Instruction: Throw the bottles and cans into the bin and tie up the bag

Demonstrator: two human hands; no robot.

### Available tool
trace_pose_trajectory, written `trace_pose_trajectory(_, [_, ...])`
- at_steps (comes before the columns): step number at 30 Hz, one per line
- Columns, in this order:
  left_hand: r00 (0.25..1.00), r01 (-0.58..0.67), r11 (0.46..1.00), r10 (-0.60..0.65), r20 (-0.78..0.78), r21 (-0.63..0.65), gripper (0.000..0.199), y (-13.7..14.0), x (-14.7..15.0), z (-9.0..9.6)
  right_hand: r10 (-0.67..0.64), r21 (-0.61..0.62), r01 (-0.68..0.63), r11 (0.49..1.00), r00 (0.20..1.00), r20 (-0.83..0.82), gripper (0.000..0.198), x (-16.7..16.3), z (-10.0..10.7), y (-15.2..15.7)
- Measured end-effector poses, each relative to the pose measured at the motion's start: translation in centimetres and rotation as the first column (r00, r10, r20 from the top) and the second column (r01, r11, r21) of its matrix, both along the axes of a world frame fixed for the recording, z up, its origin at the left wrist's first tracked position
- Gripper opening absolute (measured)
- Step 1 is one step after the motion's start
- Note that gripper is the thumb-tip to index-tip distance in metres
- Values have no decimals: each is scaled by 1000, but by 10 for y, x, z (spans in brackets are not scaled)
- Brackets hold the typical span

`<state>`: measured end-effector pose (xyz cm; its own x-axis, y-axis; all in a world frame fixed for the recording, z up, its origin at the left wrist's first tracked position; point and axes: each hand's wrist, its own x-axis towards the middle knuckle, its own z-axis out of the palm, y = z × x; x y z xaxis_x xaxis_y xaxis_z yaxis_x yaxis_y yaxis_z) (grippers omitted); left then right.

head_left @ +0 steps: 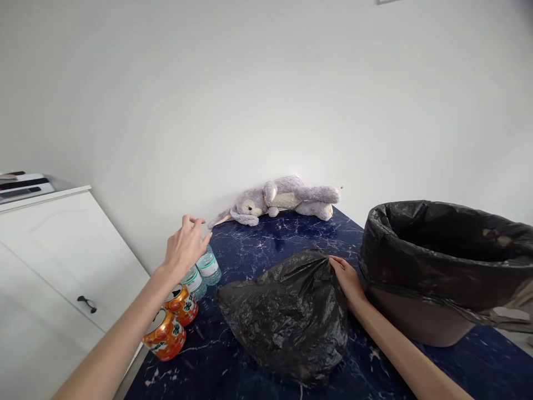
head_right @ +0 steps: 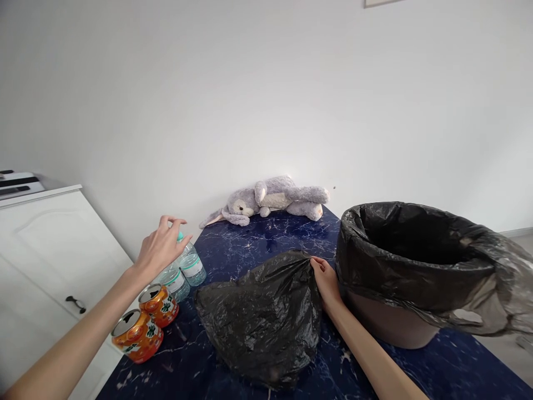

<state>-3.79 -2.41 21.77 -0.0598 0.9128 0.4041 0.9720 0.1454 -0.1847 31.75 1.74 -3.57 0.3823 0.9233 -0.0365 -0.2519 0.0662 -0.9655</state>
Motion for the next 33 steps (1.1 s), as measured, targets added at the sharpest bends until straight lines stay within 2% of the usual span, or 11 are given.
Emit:
trace_pose_trajectory(4, [975,211,971,-200,99,-115,47,-31,34,-27,85,54,-90,994,993,87,38,-4,7,-7])
trace_pose_trajectory(7, [864,487,820,-401,305,-301,55,-59,48,-74,99,144,-128,981,976,193,44,-9,20,-15])
trace_pose_trajectory(9, [808,556,757,-397,436,-342,64,-74,50,-112,92,208,-152,966,958,272,44,-13,32,-23])
trace_pose_trajectory(12, [786,563,732,-330,523,-383,72,-87,44,-159,78,288,-199,937,921,381,38,-17,57,-41])
trace_pose_trajectory(15, [794,529,731,-248,555,-431,73,-91,38,-188,6,397,-274,876,829,559,26,-19,88,-64])
trace_pose_trajectory(18, [780,538,748,-266,566,-389,73,-90,35,-204,-138,515,-295,805,751,646,15,-17,121,-89])
trace_pose_trajectory(22, [731,585,781,-391,559,-218,69,-88,31,-212,-250,559,-283,779,678,691,11,-11,150,-118])
trace_pose_trajectory(26, [680,561,825,-414,605,-67,56,-87,38,-194,-135,446,-306,841,679,721,23,-2,155,-130])
trace_pose_trajectory(28, [633,553,833,-435,640,20,52,-85,50,-178,-84,416,-350,839,671,736,24,-1,154,-133])
trace_pose_trajectory(31, [528,596,792,-509,680,131,62,-79,75,-149,-59,410,-418,810,639,767,24,-3,154,-139])
trace_pose_trajectory(33, [443,670,722,-575,688,172,59,-73,92,-128,-58,399,-446,801,605,794,24,-4,157,-145])
